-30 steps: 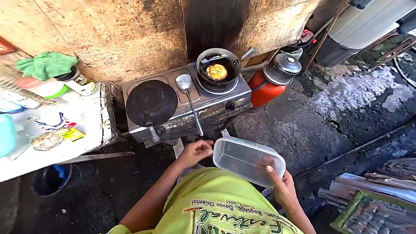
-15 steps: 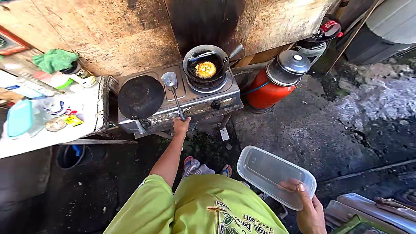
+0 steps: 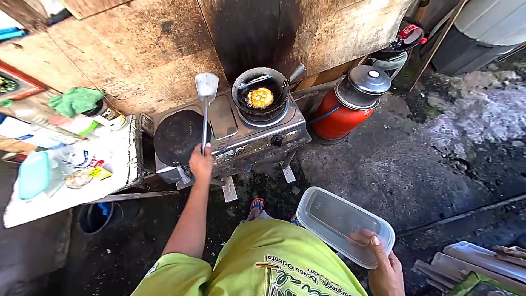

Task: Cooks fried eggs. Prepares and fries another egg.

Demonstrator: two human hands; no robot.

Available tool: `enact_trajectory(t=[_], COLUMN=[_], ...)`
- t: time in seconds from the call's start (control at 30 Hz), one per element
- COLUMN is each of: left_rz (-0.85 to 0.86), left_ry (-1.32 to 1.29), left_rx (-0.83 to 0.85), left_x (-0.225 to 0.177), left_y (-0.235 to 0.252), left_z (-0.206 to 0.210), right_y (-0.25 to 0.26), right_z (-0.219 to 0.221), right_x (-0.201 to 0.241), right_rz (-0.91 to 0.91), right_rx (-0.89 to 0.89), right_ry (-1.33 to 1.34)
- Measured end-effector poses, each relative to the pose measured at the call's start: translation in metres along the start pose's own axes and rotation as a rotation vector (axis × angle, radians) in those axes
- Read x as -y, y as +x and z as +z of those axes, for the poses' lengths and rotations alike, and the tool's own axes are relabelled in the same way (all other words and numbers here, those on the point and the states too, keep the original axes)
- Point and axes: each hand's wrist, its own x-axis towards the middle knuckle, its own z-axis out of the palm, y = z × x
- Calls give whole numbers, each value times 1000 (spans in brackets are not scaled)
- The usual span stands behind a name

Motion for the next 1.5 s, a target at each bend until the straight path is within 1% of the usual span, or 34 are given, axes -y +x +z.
enact_trajectory(t=[0.1,0.17,0.23,0.3,0.43,0.53,0.63,0.7,0.8,0.93,1.03,1.13,1.2,1.37,1.5], left_rz=[176,272,350,386,365,400,447,465,457,397,390,413,428,427,453], left_ry=[194,380,557,704,838,851,868,862,877,988,1055,1051,1055,1085,1246], left_rx=[34,62,77,102,177,197,169,136,108,162,217,272,275,249,325], left_x=[-36,-69,-98,-123,-158,-171,-178,-181,-186,-202,-216,-224,-230,-243,-260], left_y=[32,47,57,64,67,68,66,69,71,61,47,35,32,33,34], left_z=[-53,-70,-72,-64,-39,-23,-17,-24,-46,-64,-63,-54,-51,-73,-84], right_y=[1,2,1,-2,-9,-13,-15,-14,-11,-2,3,8,10,12,12], right_z=[12,18,23,26,26,23,19,16,12,9,5,4,2,-5,-8], right_x=[2,4,6,6,4,-1,-2,-2,-1,1,0,2,2,1,0], right_rz=[-16,-30,-46,-54,-51,-37,-17,-6,-4,-8,-18,-30,-30,-18,-23], right_rx=[-1,-1,-1,-16,-49,-77,-96,-109,-119,-98,-72,-49,-38,-40,-34], right_ry=[0,-1,0,6,16,28,33,27,28,15,9,17,10,-16,-5])
